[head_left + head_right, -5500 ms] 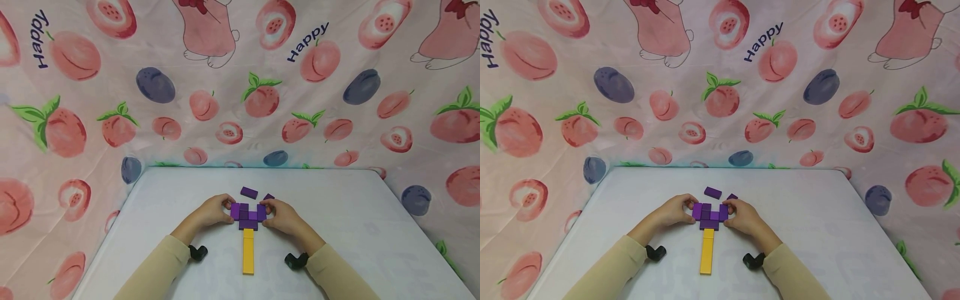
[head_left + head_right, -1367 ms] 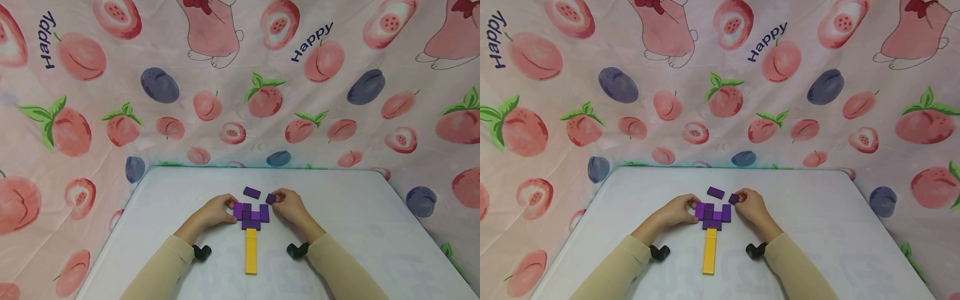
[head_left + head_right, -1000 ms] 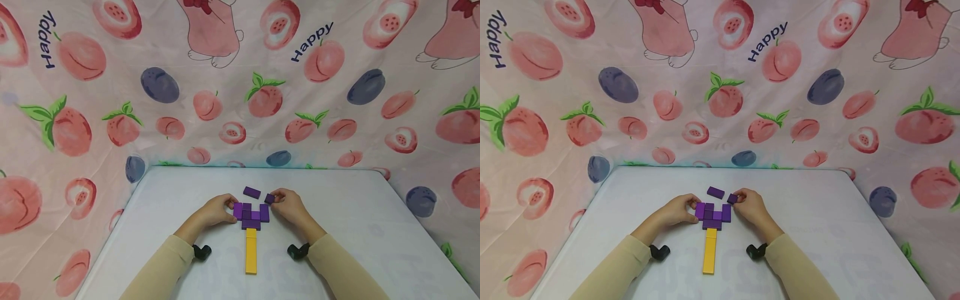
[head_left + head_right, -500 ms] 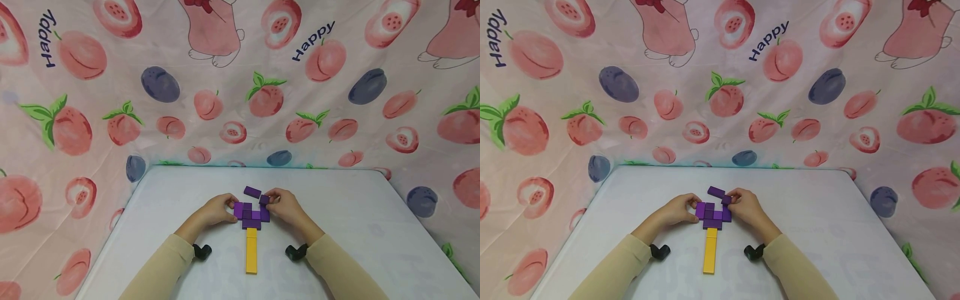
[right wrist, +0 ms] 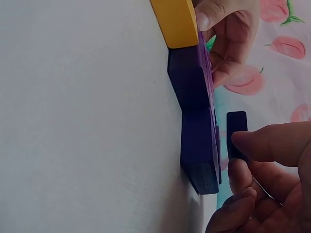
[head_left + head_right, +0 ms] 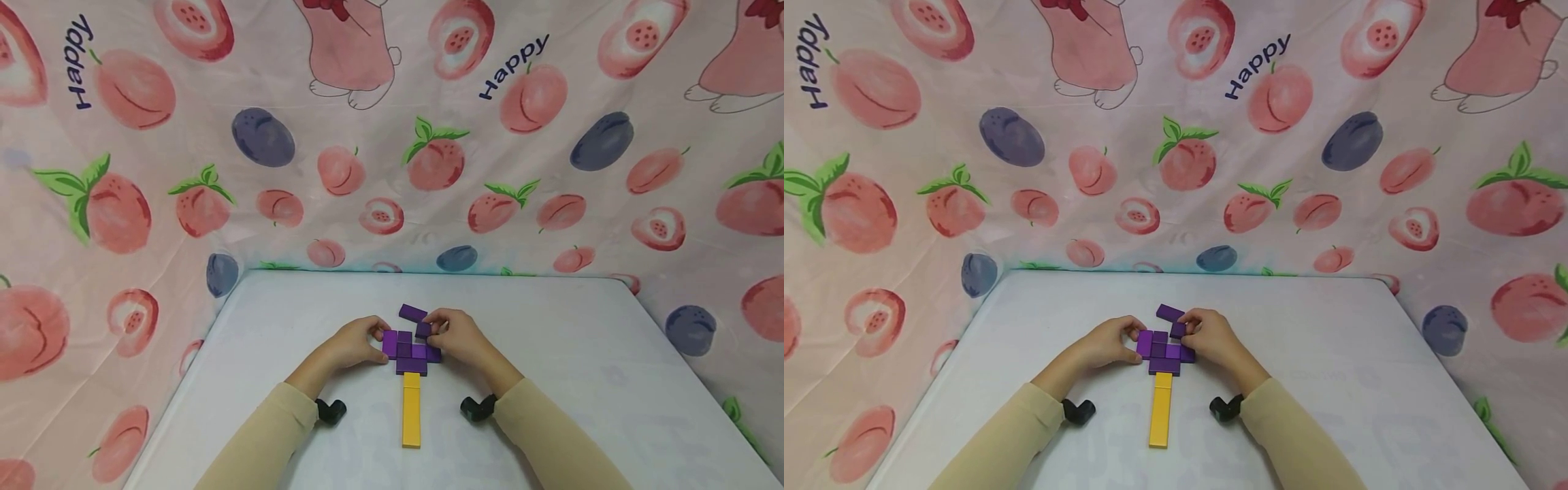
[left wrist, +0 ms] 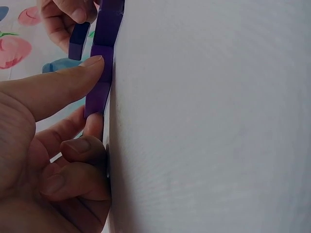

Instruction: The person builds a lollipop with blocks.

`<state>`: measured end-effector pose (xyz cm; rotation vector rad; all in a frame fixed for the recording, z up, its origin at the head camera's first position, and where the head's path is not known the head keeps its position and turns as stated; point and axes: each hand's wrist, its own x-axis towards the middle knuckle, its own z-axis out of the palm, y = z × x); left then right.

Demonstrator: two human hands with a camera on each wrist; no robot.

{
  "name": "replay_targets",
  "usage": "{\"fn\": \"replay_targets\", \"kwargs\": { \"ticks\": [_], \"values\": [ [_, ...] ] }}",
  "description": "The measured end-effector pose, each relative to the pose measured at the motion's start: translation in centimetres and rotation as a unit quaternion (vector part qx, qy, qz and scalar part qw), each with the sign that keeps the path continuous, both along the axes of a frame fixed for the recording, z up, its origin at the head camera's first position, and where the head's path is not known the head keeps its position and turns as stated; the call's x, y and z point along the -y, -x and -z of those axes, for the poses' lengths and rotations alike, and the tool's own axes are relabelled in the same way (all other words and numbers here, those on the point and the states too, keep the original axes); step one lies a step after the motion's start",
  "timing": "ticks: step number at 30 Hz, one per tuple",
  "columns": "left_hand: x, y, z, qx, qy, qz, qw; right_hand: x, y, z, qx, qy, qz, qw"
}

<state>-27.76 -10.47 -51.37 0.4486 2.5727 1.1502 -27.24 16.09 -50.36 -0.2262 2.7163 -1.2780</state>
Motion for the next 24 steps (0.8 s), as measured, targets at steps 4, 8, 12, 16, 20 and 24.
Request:
{"fn": "replay_targets", "kwargs": {
  "ticks": [4, 8, 12, 16, 20, 24],
  "values": [
    [-0.03, -0.04, -0.03, -0.001, 0.0, 0.004, 1.0, 0.23, 0.01, -0.05, 0.005, -0.007, -0.006, 1.0],
    [-0.02, -0.04, -0.04, -0.001, 0.0, 0.0, 1.0, 0.43, 0.04, -0.16, 0.005, -0.016, -0.016, 1.0],
    [0.02, 0.01, 0.08, 0.0, 0.0, 0.0, 1.0, 0.54, 0.14, -0.22, 0.005, -0.023, -0.025, 0.999],
    [0.06, 0.01, 0.18, 0.001, -0.002, 0.002, 1.0, 0.56, 0.27, -0.15, 0.016, -0.027, -0.027, 0.999],
    [0.06, 0.07, 0.28, 0.003, -0.004, 0.001, 1.0, 0.56, 0.36, -0.08, 0.025, -0.025, -0.03, 0.999],
    [0.05, 0.09, 0.29, 0.003, -0.004, 0.0, 1.0, 0.62, 0.31, -0.2, 0.029, -0.023, -0.034, 0.999]
  ]
}}
